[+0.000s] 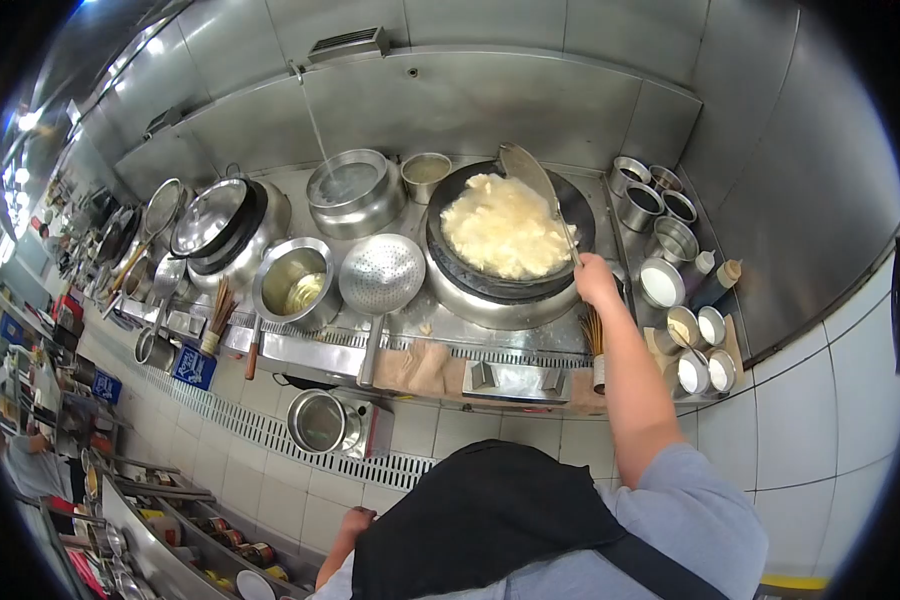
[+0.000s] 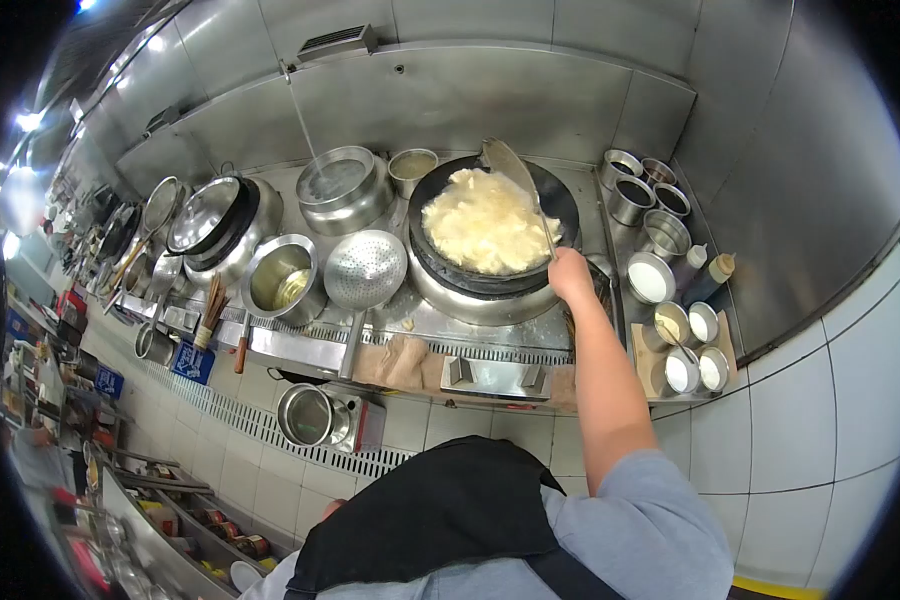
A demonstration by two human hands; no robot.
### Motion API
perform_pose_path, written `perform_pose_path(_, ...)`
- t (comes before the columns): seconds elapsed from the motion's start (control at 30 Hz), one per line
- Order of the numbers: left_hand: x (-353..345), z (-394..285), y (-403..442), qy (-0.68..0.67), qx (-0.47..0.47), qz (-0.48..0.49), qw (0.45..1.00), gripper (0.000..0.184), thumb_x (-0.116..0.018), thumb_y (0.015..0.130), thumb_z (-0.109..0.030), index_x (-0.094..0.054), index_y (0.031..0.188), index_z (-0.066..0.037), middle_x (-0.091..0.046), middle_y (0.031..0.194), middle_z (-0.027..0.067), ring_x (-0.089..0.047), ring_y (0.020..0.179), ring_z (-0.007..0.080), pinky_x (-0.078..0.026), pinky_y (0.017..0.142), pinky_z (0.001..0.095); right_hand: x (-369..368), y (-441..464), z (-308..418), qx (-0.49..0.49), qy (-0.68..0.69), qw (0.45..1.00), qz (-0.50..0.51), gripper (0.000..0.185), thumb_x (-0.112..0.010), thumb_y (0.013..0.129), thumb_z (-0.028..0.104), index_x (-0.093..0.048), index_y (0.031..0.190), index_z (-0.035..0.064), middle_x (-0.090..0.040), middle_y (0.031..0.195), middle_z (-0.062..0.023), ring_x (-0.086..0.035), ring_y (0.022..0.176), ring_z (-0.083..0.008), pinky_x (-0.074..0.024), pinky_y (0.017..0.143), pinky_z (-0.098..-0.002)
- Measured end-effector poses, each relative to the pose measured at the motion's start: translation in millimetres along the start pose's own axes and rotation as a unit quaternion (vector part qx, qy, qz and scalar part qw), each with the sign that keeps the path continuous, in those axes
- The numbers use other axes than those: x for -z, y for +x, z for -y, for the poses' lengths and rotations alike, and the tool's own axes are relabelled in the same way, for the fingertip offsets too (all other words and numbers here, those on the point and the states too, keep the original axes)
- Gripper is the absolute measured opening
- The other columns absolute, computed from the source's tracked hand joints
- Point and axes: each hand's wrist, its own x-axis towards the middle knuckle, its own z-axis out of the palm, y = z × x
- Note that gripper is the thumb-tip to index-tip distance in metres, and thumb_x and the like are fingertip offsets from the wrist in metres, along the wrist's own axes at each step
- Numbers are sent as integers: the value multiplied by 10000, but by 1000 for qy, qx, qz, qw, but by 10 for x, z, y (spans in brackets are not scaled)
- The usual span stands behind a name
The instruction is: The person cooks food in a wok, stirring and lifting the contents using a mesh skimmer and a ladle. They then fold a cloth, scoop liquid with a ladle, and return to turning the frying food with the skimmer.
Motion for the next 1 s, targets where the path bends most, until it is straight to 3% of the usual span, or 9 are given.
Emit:
perform_pose_path(0.03,90,-132,-56,1,0,-1,1000,351,-564,792,-429,-696,944,-141,-670,947,145,-628,917,314,-495,802,403,75,7,49,13,-40,999,-20,214,-465,820,139,-624,906,24,-612,897,-253,-577,903,-416,-468,786,-460)
perform_pose_path(0.1,222,-413,-167,-191,135,11,972,398,-557,795,-451,-692,958,-113,-670,945,150,-628,922,312,-490,818,397,205,20,182,31,-80,996,-38,215,-473,828,149,-630,940,53,-618,883,-237,-583,879,-410,-472,755,-463)
perform_pose_path(0.23,110,-379,-233,-79,77,-18,994,431,-551,802,-463,-686,957,-84,-667,949,162,-624,931,321,-486,827,396,399,11,471,69,-163,983,-48,245,-477,835,157,-613,1028,93,-631,902,-213,-597,877,-385,-480,760,-477)
perform_pose_path(0.33,-155,-13,-155,-73,72,19,995,426,-550,804,-460,-684,958,-86,-667,951,162,-624,928,321,-487,823,398,392,109,511,125,-228,965,-26,319,-478,817,125,-591,1114,97,-645,898,-184,-618,848,-360,-494,742,-460)
perform_pose_path(0.43,-383,297,-152,-77,89,46,992,421,-550,805,-458,-682,958,-89,-666,952,161,-624,926,321,-488,820,401,318,62,400,189,-290,938,-27,298,-454,826,102,-606,1081,81,-647,843,-177,-637,810,-343,-502,700,-442)
perform_pose_path(0.67,-558,464,-166,-89,98,54,990,408,-548,810,-452,-677,960,-95,-666,955,160,-625,921,320,-490,812,408,853,-187,184,201,-335,920,-20,334,-462,819,93,-608,1119,90,-641,824,-193,-638,781,-346,-504,691,-445)
perform_pose_path(0.87,-463,426,-52,-76,72,49,993,398,-547,813,-447,-673,962,-100,-666,957,159,-625,917,319,-492,805,413,1035,-119,53,114,-186,972,-86,240,-464,829,94,-619,987,0,-608,867,-274,-574,871,-436,-456,771,-498)
perform_pose_path(0.97,-278,321,2,-67,46,28,996,393,-547,815,-445,-671,962,-103,-665,958,159,-626,914,319,-492,802,416,897,-48,-111,45,-165,983,-62,213,-466,828,98,-607,921,-32,-595,888,-287,-551,914,-445,-442,811,-492)
perform_pose_path(1.0,-222,280,9,-62,31,17,997,391,-546,815,-444,-671,963,-103,-665,959,159,-626,914,318,-493,801,417,772,17,-386,144,-191,967,-91,166,-473,809,77,-587,803,-44,-620,779,-266,-617,708,-403,-490,636,-461)
